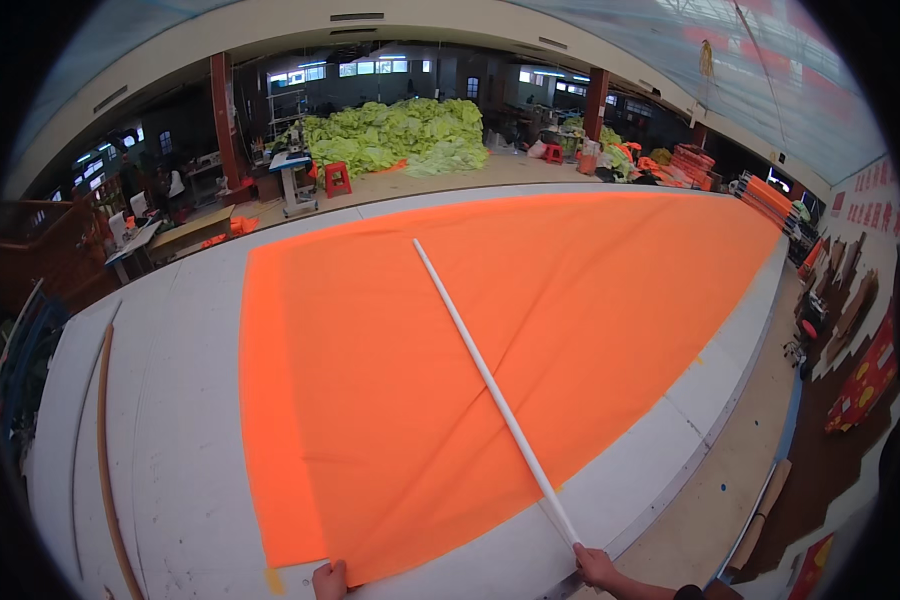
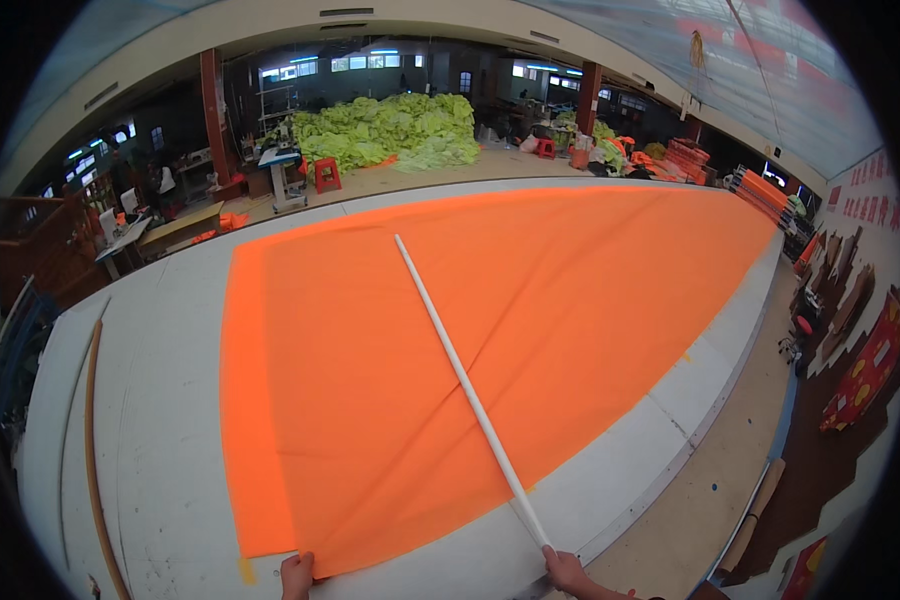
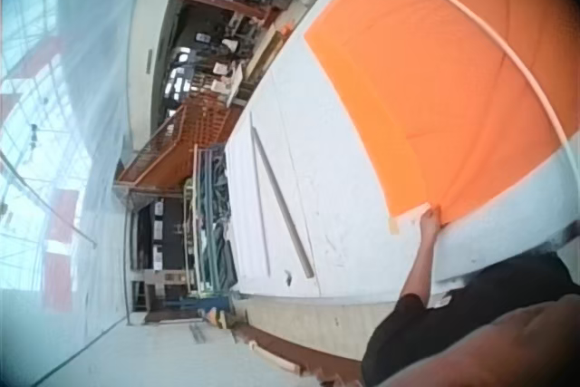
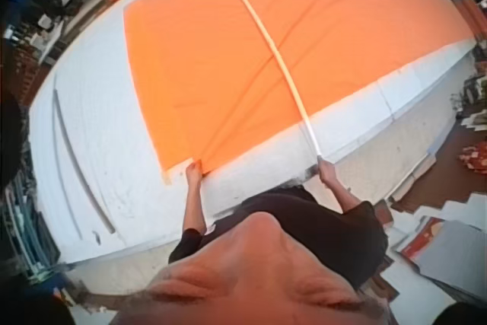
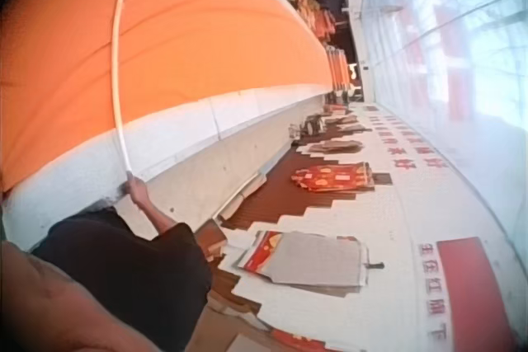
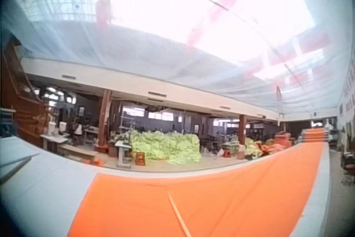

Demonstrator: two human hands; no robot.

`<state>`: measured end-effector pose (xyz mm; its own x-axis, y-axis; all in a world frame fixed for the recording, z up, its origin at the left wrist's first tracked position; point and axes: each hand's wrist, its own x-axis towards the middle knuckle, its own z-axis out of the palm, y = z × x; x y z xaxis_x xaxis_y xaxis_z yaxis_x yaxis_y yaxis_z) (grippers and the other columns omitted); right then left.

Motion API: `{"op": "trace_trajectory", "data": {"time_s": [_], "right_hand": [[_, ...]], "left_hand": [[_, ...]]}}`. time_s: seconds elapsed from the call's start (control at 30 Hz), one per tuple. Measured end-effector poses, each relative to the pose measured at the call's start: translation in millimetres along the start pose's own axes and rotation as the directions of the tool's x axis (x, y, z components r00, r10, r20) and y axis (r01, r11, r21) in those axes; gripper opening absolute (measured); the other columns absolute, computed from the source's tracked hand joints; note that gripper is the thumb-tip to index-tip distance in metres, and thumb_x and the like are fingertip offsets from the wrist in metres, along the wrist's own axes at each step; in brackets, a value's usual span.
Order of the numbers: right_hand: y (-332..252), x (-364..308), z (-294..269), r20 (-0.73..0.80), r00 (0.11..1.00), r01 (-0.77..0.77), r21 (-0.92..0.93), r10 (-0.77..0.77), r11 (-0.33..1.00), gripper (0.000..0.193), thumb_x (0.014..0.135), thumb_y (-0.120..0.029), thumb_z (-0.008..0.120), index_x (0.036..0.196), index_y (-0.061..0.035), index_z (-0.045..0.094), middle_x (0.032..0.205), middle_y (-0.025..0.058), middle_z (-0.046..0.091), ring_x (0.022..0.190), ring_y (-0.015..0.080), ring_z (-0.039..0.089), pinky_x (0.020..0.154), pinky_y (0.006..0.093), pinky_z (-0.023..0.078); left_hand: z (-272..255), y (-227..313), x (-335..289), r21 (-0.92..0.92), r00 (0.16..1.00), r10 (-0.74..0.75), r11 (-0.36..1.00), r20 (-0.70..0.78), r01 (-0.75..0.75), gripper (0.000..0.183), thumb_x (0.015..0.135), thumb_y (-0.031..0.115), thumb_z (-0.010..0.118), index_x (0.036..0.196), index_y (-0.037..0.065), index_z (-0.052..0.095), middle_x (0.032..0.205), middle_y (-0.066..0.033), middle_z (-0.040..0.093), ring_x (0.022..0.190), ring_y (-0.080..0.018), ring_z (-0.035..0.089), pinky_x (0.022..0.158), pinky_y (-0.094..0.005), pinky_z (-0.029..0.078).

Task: The person folds a large orange fabric sheet on a long table using a white rod to create creases. They repeatedly lift, fold, and press the fabric to align it, then operate a nearby machine control panel.

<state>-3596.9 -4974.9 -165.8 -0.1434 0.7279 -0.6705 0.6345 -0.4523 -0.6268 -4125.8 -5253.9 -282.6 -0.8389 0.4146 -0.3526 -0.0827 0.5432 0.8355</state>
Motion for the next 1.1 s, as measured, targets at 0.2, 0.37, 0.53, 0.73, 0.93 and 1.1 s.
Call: {"op": "trace_trajectory", "data": {"time_s": [0.2,0.37,0.53,0.73,0.93,1.1], "right_hand": [[-19.1,-53.7,-20.0,-0.036,0.999,0.022,0.303,-0.011,0.953,0.058,0.107,-0.054,0.048,0.076,-0.0065,0.055,0.059,0.0034,0.050,0.042,0.0147,0.046,0.040,0.0320,0.039],[-144.1,91.3,-49.9,-0.208,0.971,0.192,0.396,-0.116,0.898,0.057,0.106,-0.056,0.050,0.079,-0.0055,0.054,0.061,0.0050,0.051,0.043,0.0159,0.046,0.039,0.0354,0.038],[-262.4,233.4,-127.2,-0.343,0.936,0.223,0.388,-0.085,0.894,0.057,0.106,-0.055,0.048,0.080,-0.0050,0.052,0.061,0.0061,0.051,0.045,0.0187,0.048,0.042,0.0381,0.041],[-147.4,262.3,-155.1,-0.393,0.918,0.099,0.335,0.044,0.937,0.059,0.107,-0.055,0.046,0.079,-0.0028,0.053,0.060,0.0078,0.051,0.046,0.0220,0.051,0.043,0.0419,0.044],[-48.4,122.9,-121.1,-0.480,0.877,0.105,0.223,0.016,0.969,0.063,0.106,-0.056,0.048,0.073,-0.0028,0.055,0.057,0.0066,0.051,0.042,0.0187,0.049,0.039,0.0388,0.042],[-75.5,112.6,-137.7,-0.481,0.876,0.173,0.253,-0.032,0.952,0.062,0.106,-0.056,0.048,0.073,-0.0033,0.054,0.057,0.0053,0.049,0.042,0.0171,0.047,0.038,0.0363,0.040]], "left_hand": [[4.3,-17.6,-84.4,-0.062,0.975,-0.155,0.984,0.159,0.166,0.030,0.102,0.028,0.064,0.083,0.005,0.066,0.073,-0.0005,0.055,0.065,-0.0145,0.049,0.056,-0.0391,0.057],[10.3,-32.5,-104.5,-0.080,0.956,-0.176,0.977,0.234,0.199,0.028,0.103,0.027,0.062,0.094,0.001,0.066,0.084,-0.0047,0.057,0.075,-0.0197,0.058,0.061,-0.0487,0.065],[16.7,-13.2,-139.6,0.008,0.957,-0.208,0.978,0.201,0.210,0.028,0.103,0.026,0.060,0.101,-0.001,0.068,0.090,-0.0087,0.062,0.082,-0.0240,0.063,0.063,-0.0484,0.064],[16.3,-41.4,-149.6,0.021,0.937,-0.262,0.964,0.232,0.265,0.034,0.101,0.026,0.060,0.107,-0.006,0.068,0.099,-0.0132,0.070,0.089,-0.0264,0.066,0.067,-0.0447,0.061],[11.2,1.8,-175.2,0.132,0.905,-0.137,0.987,0.403,0.091,0.037,0.099,0.032,0.065,0.106,-0.004,0.069,0.100,-0.0142,0.072,0.088,-0.0257,0.068,0.069,-0.0425,0.058],[13.1,-5.4,-164.6,-0.089,0.876,-0.234,0.951,0.421,0.297,0.040,0.096,0.036,0.070,0.104,-0.003,0.070,0.096,-0.0143,0.072,0.084,-0.0241,0.066,0.070,-0.0418,0.056]]}}
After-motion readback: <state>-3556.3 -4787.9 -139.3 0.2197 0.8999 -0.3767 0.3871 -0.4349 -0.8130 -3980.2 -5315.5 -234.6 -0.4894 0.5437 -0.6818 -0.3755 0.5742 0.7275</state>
